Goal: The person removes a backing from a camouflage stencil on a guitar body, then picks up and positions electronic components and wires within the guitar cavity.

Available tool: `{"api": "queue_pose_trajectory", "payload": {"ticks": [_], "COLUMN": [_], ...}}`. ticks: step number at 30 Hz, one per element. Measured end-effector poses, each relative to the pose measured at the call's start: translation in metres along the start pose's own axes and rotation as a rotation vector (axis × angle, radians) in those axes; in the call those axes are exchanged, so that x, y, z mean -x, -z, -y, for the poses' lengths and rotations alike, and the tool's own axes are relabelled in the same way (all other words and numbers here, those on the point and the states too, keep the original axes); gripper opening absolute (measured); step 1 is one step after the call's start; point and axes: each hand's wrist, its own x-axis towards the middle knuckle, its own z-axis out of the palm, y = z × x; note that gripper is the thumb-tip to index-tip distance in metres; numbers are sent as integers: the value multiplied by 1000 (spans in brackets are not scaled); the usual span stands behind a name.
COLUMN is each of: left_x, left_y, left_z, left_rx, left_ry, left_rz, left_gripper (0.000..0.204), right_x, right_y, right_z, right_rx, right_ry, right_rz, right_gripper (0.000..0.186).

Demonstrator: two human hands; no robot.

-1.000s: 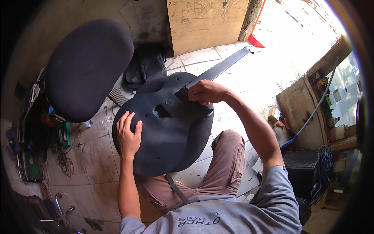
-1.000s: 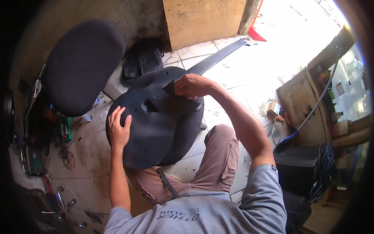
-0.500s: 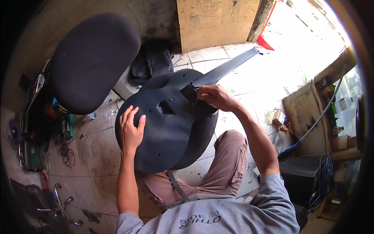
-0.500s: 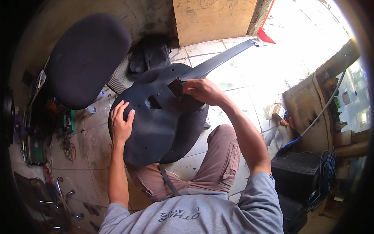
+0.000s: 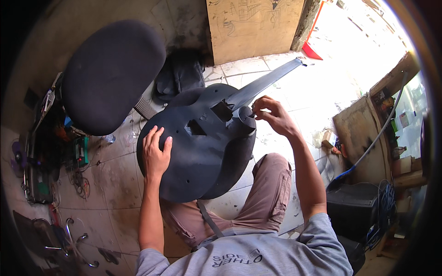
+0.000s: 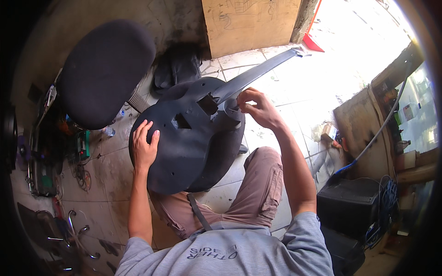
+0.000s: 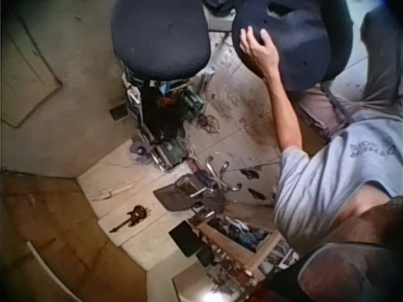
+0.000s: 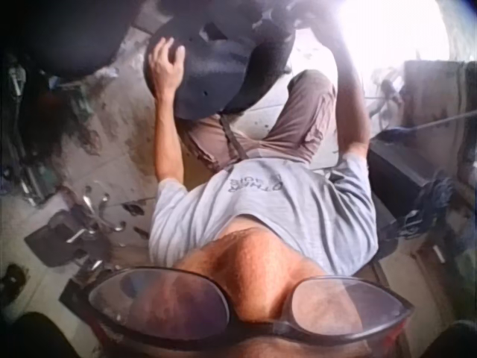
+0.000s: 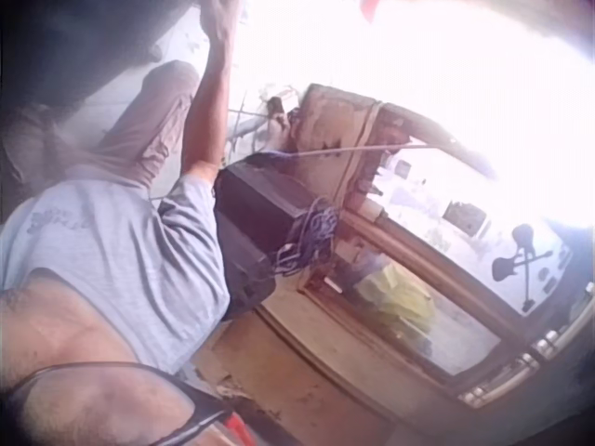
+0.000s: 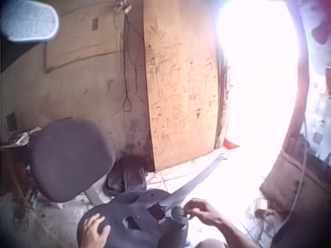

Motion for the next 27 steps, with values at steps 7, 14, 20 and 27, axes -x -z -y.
{"api": "queue_pose_trajectory", "payload": {"ticks": [7,14,20,27], "left_x": [0,1,1,0], "left_y": [0,0,0,0], "left_z": [-1,1,1,2], "left_rx": [14,5,10,22], "left_ry": [-4,-16,-10,-15], "left_rz": [8,3,9,6], "left_gripper": [47,47,48,48], "right_x": [5,-11,-22,-21], "right_y": [-10,-36,-51,-57], "right_z": [17,36,43,24], "right_rx": [394,581,592,652], "right_ry": [-158,158,245,330], "right_rz": [35,165,281,255], "right_gripper": [35,28,38,26]}}
